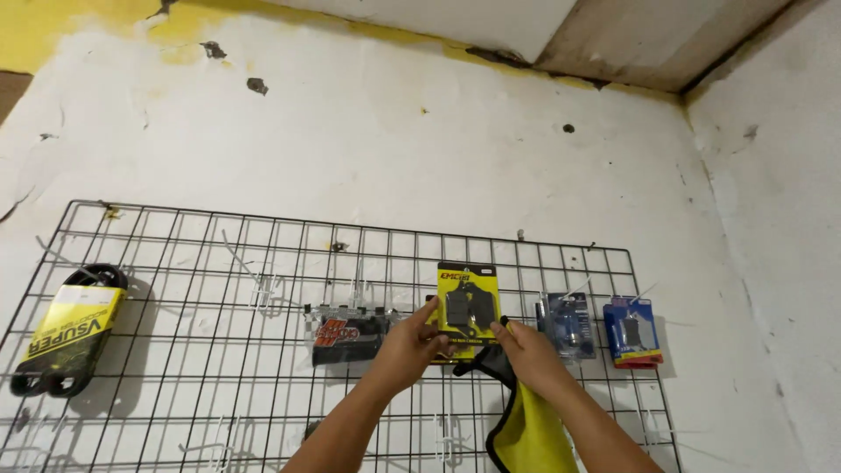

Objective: Cleaning packaged brake pads and other auto components with a cloth and hanging them on a display rack.

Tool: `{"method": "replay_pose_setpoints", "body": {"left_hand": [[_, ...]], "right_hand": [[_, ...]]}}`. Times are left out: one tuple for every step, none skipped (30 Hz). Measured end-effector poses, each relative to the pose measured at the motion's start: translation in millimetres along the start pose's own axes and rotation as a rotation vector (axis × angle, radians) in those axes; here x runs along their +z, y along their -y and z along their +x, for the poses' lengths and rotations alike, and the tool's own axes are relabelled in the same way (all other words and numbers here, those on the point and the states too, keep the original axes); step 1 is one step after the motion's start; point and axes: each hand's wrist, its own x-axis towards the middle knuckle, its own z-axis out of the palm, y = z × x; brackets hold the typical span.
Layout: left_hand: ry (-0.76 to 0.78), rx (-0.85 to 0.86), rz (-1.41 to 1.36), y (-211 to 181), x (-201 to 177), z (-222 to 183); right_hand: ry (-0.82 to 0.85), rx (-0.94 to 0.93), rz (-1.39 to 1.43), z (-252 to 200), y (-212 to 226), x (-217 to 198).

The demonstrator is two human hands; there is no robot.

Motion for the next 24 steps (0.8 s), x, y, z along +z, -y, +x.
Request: {"method": "replay_pose_setpoints", "body": {"left_hand": [[0.011,0.010,0.003,3,2,3],[0.013,0.001,-0.049,5,4,7],[0.015,-0.013,-0.100,9,5,8],[0.025,-0.006,-0.096,11,6,13],[0.023,-0.027,-0.086,14,6,15],[0.020,-0.048,-0.077,17,7,18],[0.025,-0.050,-0.076,11,5,16],[0.028,-0.074,-0.056,5,4,14],[0.030,-0.096,-0.035,-2,3,14],[0.034,-0.096,-0.034,7,3,17],[0.031,-0.049,-0.051,15,3,21],[0.028,-0.001,-0.069,23,2,24],[0.028,0.000,-0.069,21,2,23],[0.031,-0.010,-0.051,20,1,22],[0.031,-0.018,-0.032,17,-1,22],[0.026,-0.015,-0.032,16,-1,21],[0.017,-0.022,-0.003,15,-1,21],[0.007,-0.030,0.026,15,-1,20],[0.003,-0.029,0.025,19,0,23],[0.025,0.006,-0.035,24,1,25],[0.047,0.039,-0.096,29,1,27],[0.043,0.038,-0.098,34,3,29],[0.039,0.029,-0.116,39,5,31],[0.035,0.020,-0.133,44,7,32]], "right_hand": [[-0.015,0.004,0.002,2,-1,0],[-0.006,0.003,-0.029,4,-1,-1],[0.005,0.002,-0.059,6,-3,0],[-0.006,0.007,-0.056,10,-7,1],[-0.017,-0.024,-0.066,14,-12,3],[-0.029,-0.055,-0.077,18,-16,5],[-0.029,-0.050,-0.076,17,-13,4],[-0.001,-0.019,-0.066,16,-9,3],[0.026,0.012,-0.055,17,-5,1],[0.024,0.015,-0.054,15,0,-1],[0.043,0.034,-0.071,13,6,-3],[0.062,0.053,-0.088,11,12,-5],[0.061,0.052,-0.088,12,10,-3],[0.065,0.060,-0.062,13,8,-2],[0.070,0.062,-0.038,16,8,0],[0.069,0.057,-0.038,15,7,-1],[0.061,0.039,-0.017,15,6,0],[0.053,0.021,0.004,15,4,0],[0.055,0.017,0.003,18,-1,2],[0.039,-0.018,0.024,21,-6,4],[0.026,-0.053,0.045,24,-10,7],[0.029,-0.055,0.043,27,-17,11],[0.010,-0.059,0.013,30,-23,15],[-0.010,-0.064,-0.017,33,-30,19]]}}
